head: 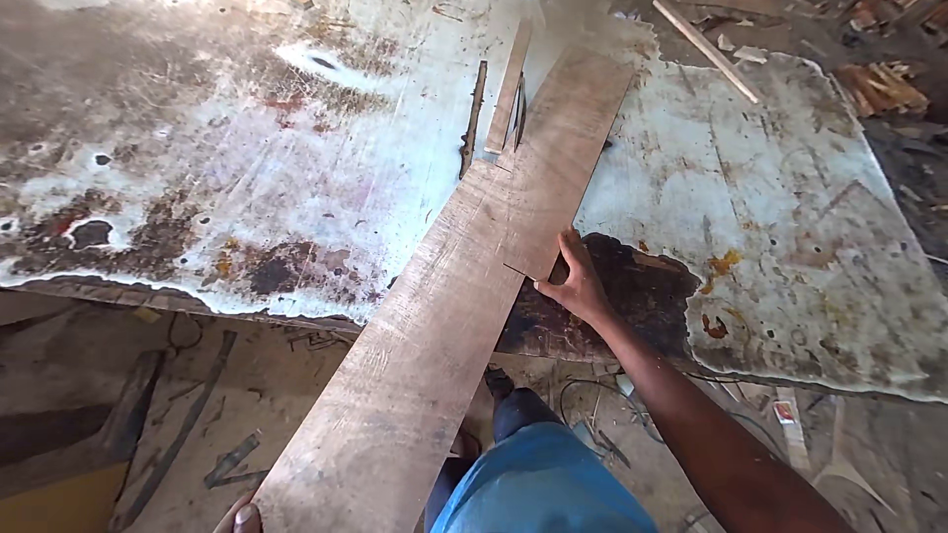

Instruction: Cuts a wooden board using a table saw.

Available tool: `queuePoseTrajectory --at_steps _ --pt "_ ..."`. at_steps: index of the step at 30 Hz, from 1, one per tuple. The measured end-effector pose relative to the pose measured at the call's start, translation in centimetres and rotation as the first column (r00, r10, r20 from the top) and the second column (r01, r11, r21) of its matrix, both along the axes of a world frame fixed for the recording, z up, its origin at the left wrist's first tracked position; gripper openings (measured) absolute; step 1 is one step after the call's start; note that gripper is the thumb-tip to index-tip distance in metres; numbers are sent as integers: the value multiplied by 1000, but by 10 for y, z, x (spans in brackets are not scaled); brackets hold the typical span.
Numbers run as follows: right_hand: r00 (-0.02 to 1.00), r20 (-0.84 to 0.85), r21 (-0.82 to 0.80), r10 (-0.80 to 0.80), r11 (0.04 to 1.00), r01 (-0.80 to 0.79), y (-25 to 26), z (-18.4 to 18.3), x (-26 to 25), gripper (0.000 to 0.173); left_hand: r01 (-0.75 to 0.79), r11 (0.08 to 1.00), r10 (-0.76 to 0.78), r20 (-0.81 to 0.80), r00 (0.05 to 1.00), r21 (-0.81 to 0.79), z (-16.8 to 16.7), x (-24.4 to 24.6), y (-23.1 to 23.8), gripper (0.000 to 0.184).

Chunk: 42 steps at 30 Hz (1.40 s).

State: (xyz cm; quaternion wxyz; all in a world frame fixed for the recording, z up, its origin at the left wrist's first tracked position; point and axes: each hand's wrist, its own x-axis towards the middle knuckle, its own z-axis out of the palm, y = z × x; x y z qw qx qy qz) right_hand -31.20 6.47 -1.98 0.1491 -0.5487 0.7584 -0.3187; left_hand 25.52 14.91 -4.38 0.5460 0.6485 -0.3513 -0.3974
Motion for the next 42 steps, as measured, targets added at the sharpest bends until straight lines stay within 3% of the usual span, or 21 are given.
queuePoseTrajectory --at_steps 12,42 --pt "1000 14 16 -10 1000 10 -15 5 -10 114 -4 1000 3 73 997 11 5 -15 -13 25" --pt "1000 14 25 -23 999 23 -47 8 -31 114 -61 998 60 41 997 13 15 -45 -47 23"
